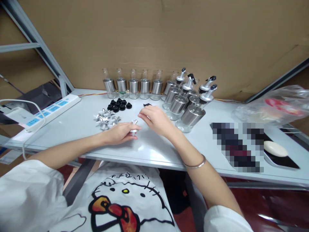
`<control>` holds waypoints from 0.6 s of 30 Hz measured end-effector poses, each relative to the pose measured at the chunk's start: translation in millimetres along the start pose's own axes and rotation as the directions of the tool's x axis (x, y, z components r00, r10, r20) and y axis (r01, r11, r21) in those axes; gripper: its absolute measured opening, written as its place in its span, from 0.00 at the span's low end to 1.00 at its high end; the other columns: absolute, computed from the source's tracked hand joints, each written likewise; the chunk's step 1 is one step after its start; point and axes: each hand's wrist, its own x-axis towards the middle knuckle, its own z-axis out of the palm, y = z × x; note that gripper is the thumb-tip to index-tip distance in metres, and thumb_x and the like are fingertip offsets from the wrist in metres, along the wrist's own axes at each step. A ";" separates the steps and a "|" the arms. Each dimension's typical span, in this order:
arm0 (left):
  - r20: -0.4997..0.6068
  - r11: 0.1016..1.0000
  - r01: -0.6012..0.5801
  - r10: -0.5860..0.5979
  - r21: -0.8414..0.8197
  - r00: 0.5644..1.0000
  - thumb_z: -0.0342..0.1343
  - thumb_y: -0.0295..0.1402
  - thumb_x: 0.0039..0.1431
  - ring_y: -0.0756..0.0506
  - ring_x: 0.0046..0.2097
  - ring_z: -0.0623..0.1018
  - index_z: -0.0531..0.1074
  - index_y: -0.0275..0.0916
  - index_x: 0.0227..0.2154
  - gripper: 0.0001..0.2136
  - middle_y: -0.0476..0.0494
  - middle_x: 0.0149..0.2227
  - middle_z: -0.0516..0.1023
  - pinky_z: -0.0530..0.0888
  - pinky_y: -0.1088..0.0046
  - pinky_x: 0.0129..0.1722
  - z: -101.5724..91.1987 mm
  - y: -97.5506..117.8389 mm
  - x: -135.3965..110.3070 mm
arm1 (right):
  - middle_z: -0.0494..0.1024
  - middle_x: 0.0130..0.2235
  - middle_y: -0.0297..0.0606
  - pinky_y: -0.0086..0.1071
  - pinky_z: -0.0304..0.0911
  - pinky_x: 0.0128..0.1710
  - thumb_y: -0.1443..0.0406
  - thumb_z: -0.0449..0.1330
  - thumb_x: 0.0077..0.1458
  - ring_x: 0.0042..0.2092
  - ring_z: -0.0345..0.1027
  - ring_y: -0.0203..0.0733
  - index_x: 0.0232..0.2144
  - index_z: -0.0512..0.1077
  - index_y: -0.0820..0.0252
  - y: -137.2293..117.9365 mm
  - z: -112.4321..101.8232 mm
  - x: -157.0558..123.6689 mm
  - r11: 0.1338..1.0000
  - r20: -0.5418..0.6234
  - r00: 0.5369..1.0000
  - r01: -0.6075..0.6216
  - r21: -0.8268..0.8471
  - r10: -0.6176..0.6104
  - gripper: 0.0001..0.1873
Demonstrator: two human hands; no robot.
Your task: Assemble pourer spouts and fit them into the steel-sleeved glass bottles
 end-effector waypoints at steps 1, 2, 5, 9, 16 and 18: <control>0.014 1.000 0.005 -0.005 -0.002 1.000 0.47 0.40 0.66 0.48 0.33 0.77 0.62 0.36 0.47 0.13 0.41 0.35 0.76 0.73 0.72 0.33 1.4 -0.2 -0.8 | 0.74 0.34 0.44 0.37 0.60 0.41 0.63 0.50 0.62 0.38 0.66 0.45 0.31 0.72 0.61 5.2 -2.6 -0.2 0.999 0.004 1.000 0.008 -0.051 -0.008 0.13; 0.030 1.000 0.017 -0.017 -0.009 0.999 0.47 0.39 0.66 0.48 0.33 0.77 0.61 0.36 0.48 0.13 0.40 0.35 0.76 0.73 0.73 0.33 2.8 -0.4 -1.6 | 0.74 0.35 0.45 0.39 0.60 0.43 0.64 0.51 0.61 0.40 0.65 0.47 0.31 0.72 0.60 10.5 -5.6 -0.8 0.996 0.013 1.000 0.012 -0.083 -0.011 0.12; 0.075 0.998 0.055 -0.052 -0.036 0.996 0.48 0.38 0.66 0.48 0.32 0.77 0.60 0.36 0.49 0.14 0.39 0.37 0.77 0.73 0.73 0.33 6.2 -1.0 -3.6 | 0.74 0.39 0.46 0.43 0.61 0.46 0.65 0.56 0.57 0.43 0.65 0.49 0.30 0.75 0.60 24.3 -14.4 -4.1 0.992 0.049 0.999 -0.018 -0.123 0.024 0.08; 0.101 0.997 0.057 -0.051 -0.055 0.994 0.47 0.38 0.67 0.48 0.32 0.77 0.60 0.35 0.50 0.14 0.38 0.38 0.77 0.73 0.72 0.34 7.0 -0.7 -4.4 | 0.74 0.42 0.46 0.45 0.60 0.48 0.66 0.60 0.51 0.47 0.65 0.52 0.28 0.77 0.60 30.5 -17.3 -8.4 0.982 0.183 0.977 -0.076 -0.172 0.108 0.06; 0.106 0.998 0.031 -0.026 -0.048 0.994 0.42 0.41 0.68 0.49 0.30 0.75 0.61 0.35 0.49 0.16 0.40 0.35 0.77 0.72 0.74 0.32 4.0 0.6 -4.1 | 0.74 0.48 0.48 0.47 0.59 0.49 0.68 0.60 0.48 0.52 0.63 0.55 0.30 0.78 0.61 20.7 -9.0 -8.6 0.970 0.271 0.951 -0.086 -0.229 0.149 0.06; 0.124 0.998 0.032 -0.025 -0.053 0.992 0.42 0.41 0.68 0.48 0.31 0.76 0.61 0.36 0.50 0.16 0.40 0.35 0.77 0.72 0.73 0.32 3.3 0.5 -4.2 | 0.74 0.49 0.48 0.48 0.59 0.49 0.69 0.60 0.48 0.53 0.63 0.56 0.30 0.77 0.61 18.3 -7.0 -8.2 0.955 0.290 0.941 -0.087 -0.283 0.172 0.06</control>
